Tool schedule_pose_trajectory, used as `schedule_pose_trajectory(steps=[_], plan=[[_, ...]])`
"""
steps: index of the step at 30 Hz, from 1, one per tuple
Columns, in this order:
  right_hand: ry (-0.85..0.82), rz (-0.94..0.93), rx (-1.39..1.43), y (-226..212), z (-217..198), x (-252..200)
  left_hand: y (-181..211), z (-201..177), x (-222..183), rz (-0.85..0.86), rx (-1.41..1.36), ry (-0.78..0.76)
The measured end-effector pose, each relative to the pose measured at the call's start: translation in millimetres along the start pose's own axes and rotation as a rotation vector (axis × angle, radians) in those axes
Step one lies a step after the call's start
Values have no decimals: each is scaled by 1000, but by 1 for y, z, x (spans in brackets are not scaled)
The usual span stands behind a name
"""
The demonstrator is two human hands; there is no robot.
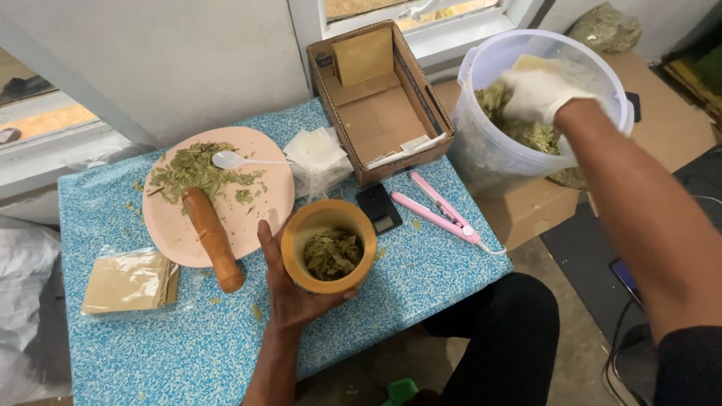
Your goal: Grinding dried tea leaves using a wooden mortar and pestle.
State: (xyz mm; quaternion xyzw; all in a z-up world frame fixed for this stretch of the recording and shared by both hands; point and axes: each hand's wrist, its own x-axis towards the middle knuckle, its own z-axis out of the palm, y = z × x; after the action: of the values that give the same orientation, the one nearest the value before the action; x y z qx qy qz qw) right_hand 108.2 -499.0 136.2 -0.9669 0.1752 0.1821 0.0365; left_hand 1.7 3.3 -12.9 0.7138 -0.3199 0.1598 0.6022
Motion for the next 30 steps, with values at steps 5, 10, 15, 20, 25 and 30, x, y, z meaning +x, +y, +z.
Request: schedule_pose_trajectory(steps=[5, 10, 15, 20, 25, 30], plan=[[-184, 138, 475, -53, -74, -83, 3, -2, 1, 29, 65, -1], [-486, 463, 287, -71, -76, -118, 8, -3, 3, 49, 39, -19], [-335, 389, 60, 1, 17, -21, 7, -4, 2, 44, 23, -22], [-191, 133, 207, -1, 8, -21, 6, -2, 0, 22, 34, -23], [-274, 159, 410, -37, -46, -65, 7, -2, 0, -14, 6, -25], [-186, 49, 426, -30, 1, -27, 2, -1, 2, -11, -53, -9]])
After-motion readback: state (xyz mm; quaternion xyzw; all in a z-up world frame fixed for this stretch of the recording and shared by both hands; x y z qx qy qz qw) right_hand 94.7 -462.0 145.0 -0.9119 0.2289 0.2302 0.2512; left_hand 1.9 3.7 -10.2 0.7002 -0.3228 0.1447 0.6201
